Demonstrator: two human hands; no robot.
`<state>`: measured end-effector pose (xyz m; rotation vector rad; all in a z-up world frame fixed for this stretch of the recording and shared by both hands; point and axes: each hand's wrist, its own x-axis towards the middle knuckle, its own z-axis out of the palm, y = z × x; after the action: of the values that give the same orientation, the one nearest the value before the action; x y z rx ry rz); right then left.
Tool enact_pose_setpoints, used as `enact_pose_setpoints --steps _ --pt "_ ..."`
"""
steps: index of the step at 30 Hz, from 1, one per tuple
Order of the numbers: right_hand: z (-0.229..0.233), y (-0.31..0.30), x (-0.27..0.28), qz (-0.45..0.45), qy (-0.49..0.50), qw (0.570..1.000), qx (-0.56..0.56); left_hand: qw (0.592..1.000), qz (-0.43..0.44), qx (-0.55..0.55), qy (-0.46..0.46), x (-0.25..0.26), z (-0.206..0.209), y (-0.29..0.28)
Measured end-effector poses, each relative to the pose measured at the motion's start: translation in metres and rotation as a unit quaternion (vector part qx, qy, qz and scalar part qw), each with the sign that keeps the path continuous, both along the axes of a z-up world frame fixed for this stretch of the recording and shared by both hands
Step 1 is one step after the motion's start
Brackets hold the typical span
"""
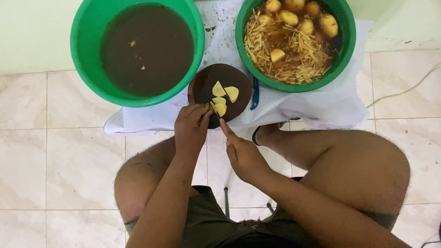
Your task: Slicing potatoes into thin strips using a knife on a wooden board and placing them into a bowl of water.
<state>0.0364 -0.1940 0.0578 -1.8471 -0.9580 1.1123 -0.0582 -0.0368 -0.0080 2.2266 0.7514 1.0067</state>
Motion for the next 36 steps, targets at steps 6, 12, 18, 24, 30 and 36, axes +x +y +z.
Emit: enact_pose_setpoints --steps 6,12,18,24,30,36 --pt "0.006 -0.007 -0.002 -0.014 0.029 0.999 -0.002 1.000 0.003 0.027 0.005 0.004 0.013 -0.005" --pt "0.016 -0.009 -0.001 -0.004 0.016 1.000 -0.004 1.000 0.004 0.019 0.015 -0.002 0.000 -0.001" --pt "0.017 -0.009 -0.004 -0.002 0.018 1.000 0.005 1.000 0.007 0.023 0.003 -0.002 0.001 -0.001" --pt "0.012 -0.008 -0.004 0.001 0.020 1.000 0.006 0.998 0.000 0.067 -0.008 -0.001 0.000 0.001" --pt "0.012 -0.008 -0.008 0.004 0.005 1.000 -0.017 0.999 -0.002 0.047 0.000 -0.001 0.008 -0.001" --pt "0.016 -0.007 -0.005 0.011 -0.011 1.000 -0.015 0.999 -0.009 0.038 -0.003 -0.002 0.011 -0.001"
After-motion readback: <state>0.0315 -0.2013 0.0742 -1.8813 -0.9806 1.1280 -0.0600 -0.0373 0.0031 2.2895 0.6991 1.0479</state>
